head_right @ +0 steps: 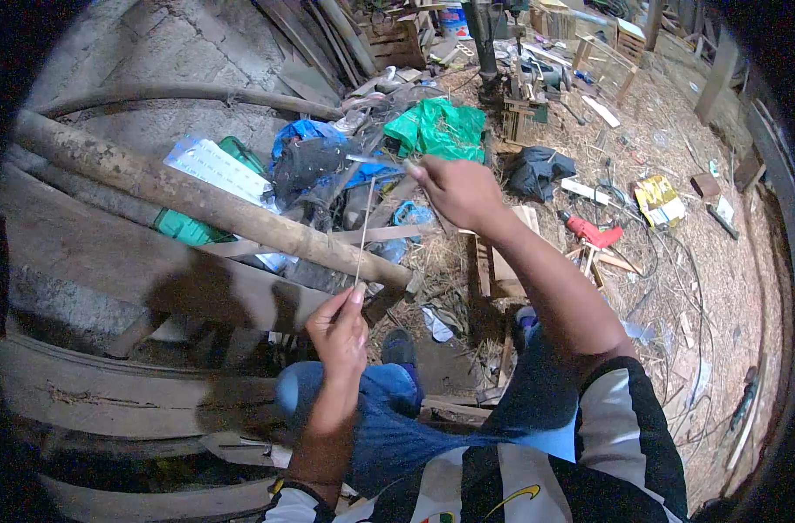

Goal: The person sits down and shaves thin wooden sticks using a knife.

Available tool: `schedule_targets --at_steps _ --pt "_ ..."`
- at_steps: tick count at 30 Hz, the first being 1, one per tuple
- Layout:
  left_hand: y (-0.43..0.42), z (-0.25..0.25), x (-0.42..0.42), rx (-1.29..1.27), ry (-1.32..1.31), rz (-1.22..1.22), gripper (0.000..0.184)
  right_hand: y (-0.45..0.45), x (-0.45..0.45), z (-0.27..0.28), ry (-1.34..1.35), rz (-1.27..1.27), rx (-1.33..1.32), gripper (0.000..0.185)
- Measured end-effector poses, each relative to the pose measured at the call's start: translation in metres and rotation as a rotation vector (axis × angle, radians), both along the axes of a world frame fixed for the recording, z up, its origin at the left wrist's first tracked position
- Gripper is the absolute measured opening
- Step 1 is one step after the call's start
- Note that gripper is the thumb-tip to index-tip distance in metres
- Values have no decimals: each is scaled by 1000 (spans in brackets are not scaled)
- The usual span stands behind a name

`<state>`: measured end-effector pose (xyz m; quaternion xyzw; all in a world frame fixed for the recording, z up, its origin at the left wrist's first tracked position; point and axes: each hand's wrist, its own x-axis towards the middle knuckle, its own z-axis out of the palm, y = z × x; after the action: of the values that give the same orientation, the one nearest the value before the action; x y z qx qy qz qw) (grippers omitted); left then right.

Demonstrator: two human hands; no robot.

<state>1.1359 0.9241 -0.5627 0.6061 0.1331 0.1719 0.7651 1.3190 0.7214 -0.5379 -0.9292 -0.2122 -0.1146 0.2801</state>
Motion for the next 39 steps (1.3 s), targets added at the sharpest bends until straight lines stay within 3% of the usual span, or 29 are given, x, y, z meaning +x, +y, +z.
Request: schedule_targets --at_steps 3,10,12,16,21,23,28,30,38,39 --pt "1 2 0 -41 39 -53 16 2 -6 -10 69 68 374 35" --pt "1 15 2 -156 76 -120 22 31 -65 0 40 270 259 27" --pt "4 15 2 -182 61 -111 22 38 -76 -5 -135 391 256 18" --pt "9 13 0 -215 47 -118 21 44 -90 -5 -150 475 125 20" --pt "12 15 -2 -248 37 -127 20 41 -81 -2 -198 444 60 21" --pt "15 10 -4 -289 10 -177 21 33 -62 -2 -100 282 63 21" --pt "13 16 -2 -246 32 -193 22 36 -72 3 -171 389 154 25" --pt "12 14 -5 -236 56 -214 22 31 -66 6 -112 345 25 26" --pt "5 18 1 -221 100 -188 23 32 -68 -3 -145 388 -25 22" --pt "5 18 -2 -208 96 -179 23 25 -56 -7 -120 302 -15 21"
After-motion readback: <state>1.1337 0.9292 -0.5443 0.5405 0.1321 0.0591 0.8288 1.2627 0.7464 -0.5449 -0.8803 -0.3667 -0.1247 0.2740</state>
